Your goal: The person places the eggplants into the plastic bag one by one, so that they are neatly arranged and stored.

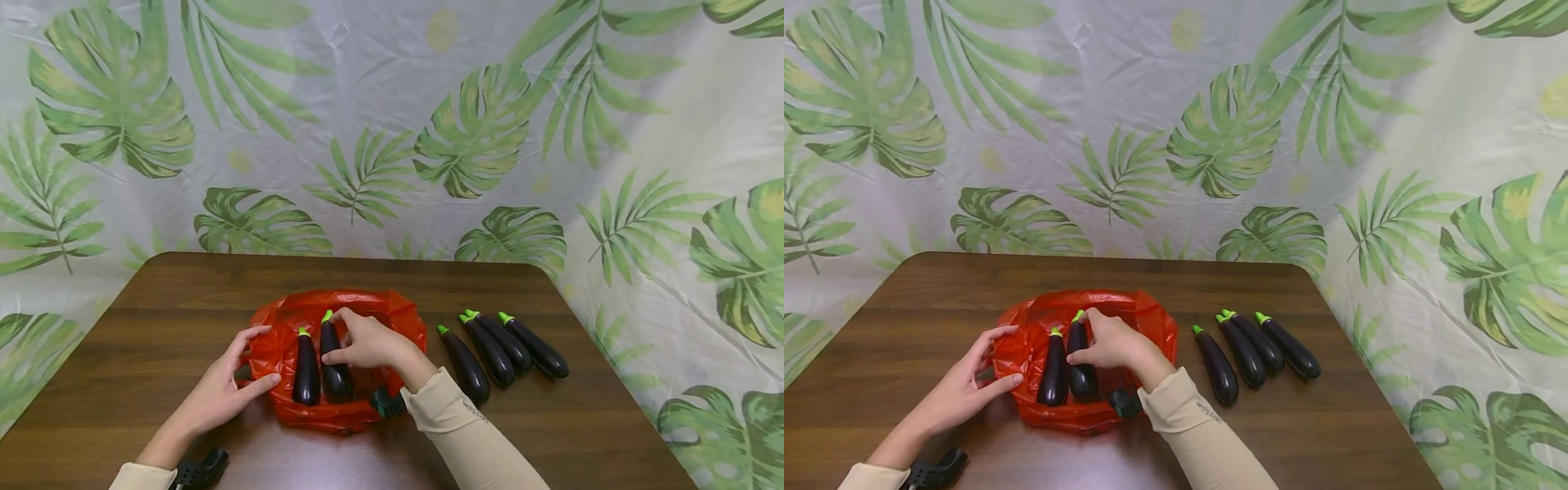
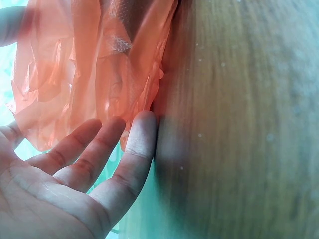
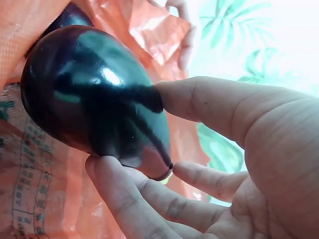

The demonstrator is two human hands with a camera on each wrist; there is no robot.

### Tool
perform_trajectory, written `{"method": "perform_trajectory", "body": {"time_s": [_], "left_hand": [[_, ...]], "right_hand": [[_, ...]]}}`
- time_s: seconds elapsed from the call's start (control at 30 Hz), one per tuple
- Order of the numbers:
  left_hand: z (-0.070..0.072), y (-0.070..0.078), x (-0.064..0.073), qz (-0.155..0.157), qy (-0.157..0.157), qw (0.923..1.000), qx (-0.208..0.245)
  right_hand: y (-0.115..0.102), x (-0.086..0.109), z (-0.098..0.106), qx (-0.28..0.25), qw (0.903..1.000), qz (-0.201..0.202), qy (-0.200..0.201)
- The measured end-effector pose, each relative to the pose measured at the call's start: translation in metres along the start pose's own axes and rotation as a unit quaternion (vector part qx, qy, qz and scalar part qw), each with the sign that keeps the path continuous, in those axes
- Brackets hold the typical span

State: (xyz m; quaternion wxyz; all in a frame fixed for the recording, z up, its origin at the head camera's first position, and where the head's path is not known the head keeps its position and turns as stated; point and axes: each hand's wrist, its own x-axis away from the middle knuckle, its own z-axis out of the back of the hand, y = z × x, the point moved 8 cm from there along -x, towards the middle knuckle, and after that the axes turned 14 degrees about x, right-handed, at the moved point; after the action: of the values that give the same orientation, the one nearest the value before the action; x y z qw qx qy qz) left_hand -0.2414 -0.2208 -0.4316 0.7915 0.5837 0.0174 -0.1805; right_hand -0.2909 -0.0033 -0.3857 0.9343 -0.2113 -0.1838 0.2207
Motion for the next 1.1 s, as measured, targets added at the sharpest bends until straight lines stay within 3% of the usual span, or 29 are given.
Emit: {"method": "perform_trajectory", "body": {"time_s": [0.27, 0.63, 1.1], "left_hand": [[-0.001, 0.000, 0.000, 0.000, -0.004, 0.9999, 0.010], [-0.001, -0.001, 0.000, 0.005, 0.000, 1.0000, -0.008], [-0.002, -0.004, 0.000, 0.005, -0.004, 1.0000, 0.004]], "right_hand": [[0.000, -0.004, -0.007, 0.018, 0.9998, -0.003, -0.009], [0.004, -0.008, -0.012, 0.034, 0.9988, -0.019, -0.030], [-0.001, -0.016, -0.018, 0.052, 0.9975, -0.011, -0.047]]}}
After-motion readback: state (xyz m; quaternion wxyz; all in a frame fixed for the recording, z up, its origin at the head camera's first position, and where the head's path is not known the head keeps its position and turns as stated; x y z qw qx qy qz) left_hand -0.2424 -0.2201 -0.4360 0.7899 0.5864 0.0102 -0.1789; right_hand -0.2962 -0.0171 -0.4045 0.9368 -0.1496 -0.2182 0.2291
